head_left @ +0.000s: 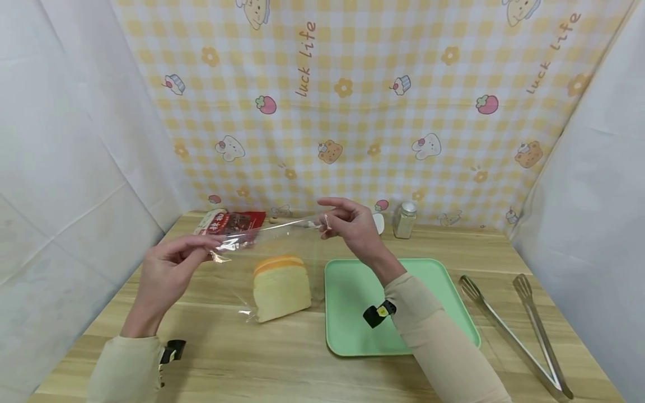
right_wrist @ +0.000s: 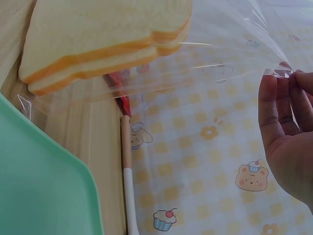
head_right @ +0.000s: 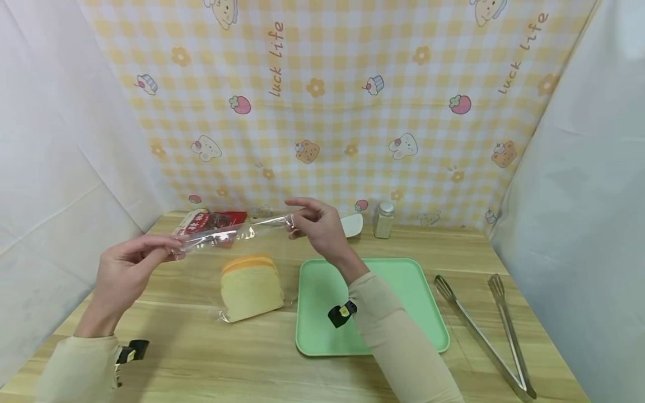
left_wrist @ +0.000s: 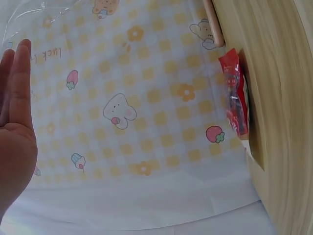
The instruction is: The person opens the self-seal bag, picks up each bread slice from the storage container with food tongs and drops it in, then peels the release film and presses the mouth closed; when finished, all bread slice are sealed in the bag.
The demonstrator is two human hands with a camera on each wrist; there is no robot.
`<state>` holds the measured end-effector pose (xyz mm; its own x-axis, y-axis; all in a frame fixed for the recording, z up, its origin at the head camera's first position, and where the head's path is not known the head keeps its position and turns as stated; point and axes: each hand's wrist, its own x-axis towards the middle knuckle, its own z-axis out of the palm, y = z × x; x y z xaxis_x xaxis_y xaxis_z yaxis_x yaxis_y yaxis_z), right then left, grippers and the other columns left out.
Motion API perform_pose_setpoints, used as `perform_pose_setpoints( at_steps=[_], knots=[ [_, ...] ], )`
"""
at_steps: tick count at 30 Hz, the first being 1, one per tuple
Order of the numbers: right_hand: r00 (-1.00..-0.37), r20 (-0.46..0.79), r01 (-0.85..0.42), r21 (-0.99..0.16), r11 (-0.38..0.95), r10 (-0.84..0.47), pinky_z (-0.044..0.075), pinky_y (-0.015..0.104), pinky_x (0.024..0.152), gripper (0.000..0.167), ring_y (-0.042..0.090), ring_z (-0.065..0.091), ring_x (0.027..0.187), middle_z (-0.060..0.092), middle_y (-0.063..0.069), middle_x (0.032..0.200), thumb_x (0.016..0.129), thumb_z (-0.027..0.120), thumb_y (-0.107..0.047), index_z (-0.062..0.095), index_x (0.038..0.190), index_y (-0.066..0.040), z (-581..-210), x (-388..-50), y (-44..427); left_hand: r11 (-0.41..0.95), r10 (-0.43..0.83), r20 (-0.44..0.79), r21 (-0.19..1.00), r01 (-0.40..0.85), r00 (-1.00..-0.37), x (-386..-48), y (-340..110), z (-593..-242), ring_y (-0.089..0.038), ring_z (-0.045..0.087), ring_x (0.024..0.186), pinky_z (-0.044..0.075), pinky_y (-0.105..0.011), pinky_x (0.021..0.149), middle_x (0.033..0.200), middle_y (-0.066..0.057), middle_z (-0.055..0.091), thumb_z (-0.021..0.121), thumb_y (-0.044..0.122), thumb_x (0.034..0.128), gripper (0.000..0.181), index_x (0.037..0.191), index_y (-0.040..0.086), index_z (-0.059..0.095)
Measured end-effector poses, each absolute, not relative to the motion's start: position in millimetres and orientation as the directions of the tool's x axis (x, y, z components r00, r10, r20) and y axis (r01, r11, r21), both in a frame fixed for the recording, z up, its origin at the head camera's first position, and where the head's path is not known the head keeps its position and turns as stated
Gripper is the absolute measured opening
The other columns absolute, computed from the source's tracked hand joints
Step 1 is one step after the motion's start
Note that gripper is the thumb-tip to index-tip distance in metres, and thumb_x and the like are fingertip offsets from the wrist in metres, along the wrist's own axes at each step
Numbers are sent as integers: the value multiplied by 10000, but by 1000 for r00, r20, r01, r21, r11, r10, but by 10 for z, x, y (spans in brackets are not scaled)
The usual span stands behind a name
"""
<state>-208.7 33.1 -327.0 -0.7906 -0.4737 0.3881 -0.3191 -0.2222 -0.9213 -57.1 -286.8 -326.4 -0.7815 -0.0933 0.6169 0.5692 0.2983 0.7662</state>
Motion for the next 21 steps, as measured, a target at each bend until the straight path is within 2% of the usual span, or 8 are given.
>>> perform_pose_setpoints(
  at_steps=[4,8,12,14,18,21],
  knots=[
    [-794,386,-314,-922,-226,-470,663,351,748,358,156,740,772,794,-24,897,1022,631,1,630,1377,45,-3266,-2078,329,337,-51,612,754,564,-789,-564,-2882,-3264,20,701,704,468,-120,525,1114,98,815,570,-179,971,198,1003,-112,755],
    [-792,389,-310,-920,-238,-470,661,340,743,355,140,735,782,797,-17,893,1024,638,-4,629,1376,46,-3272,-2082,328,268,-100,568,806,527,-817,-552,-2847,-3251,-50,771,830,565,-127,641,1101,45,823,609,-150,975,155,1039,-136,750],
    [-793,386,-306,-921,-241,-472,663,348,751,359,166,744,794,800,4,902,1022,639,-6,627,1378,42,-3278,-2092,331,255,-186,517,847,467,-836,-560,-2789,-3235,-63,781,825,575,-139,647,1034,40,830,741,-52,947,137,1072,-101,767],
    [-792,384,-305,-922,-238,-475,664,357,759,365,193,749,803,801,11,908,1023,636,-10,624,1386,35,-3277,-2093,335,245,-200,516,849,467,-833,-572,-2770,-3231,-65,788,829,585,-135,660,1002,43,830,763,-44,933,163,1085,-104,762],
    [-792,382,-310,-924,-225,-476,665,365,767,382,196,751,808,801,7,914,1026,627,-10,610,1406,30,-3273,-2096,345,114,-185,560,828,549,-807,-599,-2749,-3234,-124,808,857,640,-229,761,985,-25,831,706,-166,913,234,1146,-151,712],
    [-792,381,-316,-925,-213,-477,664,361,770,398,147,750,806,797,-45,908,1026,621,-4,592,1421,43,-3262,-2094,353,54,-174,595,801,596,-784,-615,-2741,-3233,-139,809,842,646,-252,746,992,-56,830,666,-240,891,366,1241,-134,683]
  ],
)
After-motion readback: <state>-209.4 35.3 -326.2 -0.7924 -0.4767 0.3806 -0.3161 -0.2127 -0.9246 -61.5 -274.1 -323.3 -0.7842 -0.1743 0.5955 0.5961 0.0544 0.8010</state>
